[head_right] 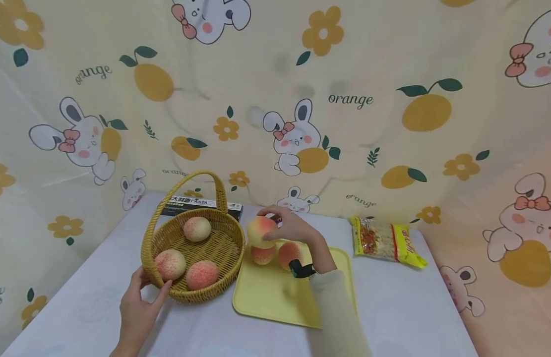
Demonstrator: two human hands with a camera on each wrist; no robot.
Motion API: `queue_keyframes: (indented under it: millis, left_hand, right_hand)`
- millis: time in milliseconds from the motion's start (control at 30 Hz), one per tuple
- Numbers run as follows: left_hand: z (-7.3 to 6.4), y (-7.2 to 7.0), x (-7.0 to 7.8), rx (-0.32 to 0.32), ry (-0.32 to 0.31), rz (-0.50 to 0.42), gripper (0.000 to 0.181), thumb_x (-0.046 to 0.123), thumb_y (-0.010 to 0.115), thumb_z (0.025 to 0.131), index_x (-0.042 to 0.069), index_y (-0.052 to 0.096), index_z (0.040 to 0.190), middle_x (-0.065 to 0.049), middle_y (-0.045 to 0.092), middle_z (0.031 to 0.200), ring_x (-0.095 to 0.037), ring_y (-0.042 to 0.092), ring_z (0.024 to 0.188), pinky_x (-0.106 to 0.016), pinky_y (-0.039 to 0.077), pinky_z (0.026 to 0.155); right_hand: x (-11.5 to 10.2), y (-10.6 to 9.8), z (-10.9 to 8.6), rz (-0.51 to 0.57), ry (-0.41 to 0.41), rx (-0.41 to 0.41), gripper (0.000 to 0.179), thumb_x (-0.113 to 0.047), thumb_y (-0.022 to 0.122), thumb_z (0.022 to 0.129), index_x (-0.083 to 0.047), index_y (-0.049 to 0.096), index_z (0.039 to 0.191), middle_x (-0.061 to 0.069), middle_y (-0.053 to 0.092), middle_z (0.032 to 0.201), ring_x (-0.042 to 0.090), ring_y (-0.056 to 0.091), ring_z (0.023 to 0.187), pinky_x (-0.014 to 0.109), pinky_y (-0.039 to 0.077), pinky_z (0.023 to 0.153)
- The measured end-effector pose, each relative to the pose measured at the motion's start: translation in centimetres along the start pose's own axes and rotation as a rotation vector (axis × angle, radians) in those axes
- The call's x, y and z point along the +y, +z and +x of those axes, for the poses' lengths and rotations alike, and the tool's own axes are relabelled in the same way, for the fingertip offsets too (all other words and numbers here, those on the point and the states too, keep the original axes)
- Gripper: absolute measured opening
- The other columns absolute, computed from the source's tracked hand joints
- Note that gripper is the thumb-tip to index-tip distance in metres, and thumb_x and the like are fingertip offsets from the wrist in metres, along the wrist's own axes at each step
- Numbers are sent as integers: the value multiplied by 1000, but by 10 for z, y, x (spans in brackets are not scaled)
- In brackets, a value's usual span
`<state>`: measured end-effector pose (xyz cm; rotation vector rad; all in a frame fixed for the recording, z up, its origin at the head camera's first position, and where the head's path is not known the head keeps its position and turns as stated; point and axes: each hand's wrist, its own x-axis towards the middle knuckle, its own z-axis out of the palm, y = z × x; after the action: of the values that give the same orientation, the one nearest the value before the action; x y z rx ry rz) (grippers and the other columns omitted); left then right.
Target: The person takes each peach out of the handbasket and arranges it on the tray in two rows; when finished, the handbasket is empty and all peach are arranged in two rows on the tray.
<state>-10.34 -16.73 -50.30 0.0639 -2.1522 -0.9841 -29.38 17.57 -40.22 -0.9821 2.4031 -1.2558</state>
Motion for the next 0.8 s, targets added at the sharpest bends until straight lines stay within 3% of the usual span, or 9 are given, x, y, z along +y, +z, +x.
queue_keyframes:
  millis: [333,533,800]
  left_hand:
    - [-1,1,0,-1,-21,2,58,3,85,76,-5,55,126,-13,68,99,-21,62,89,-13,39,80]
    - [-1,0,0,9,-7,-6,58,1,84,75,-6,55,125,-14,68,98,-22,61,89,-11,37,82]
    - [-1,0,0,4,-19,-5,59,1,84,74,-3,56,126,-12,67,98,-16,60,90,-10,37,83]
  right_hand:
    - [22,-26,-49,9,48,71,53,-19,79,84,-9,59,132,13,53,136,34,54,116,39,53,83]
    - [35,-41,-76,-41,81,148,53,-17,80,84,-7,59,132,14,58,130,35,55,114,38,54,81]
    - [45,-52,-103,29,123,165,51,-11,79,85,-1,58,130,19,54,131,38,53,113,35,54,79]
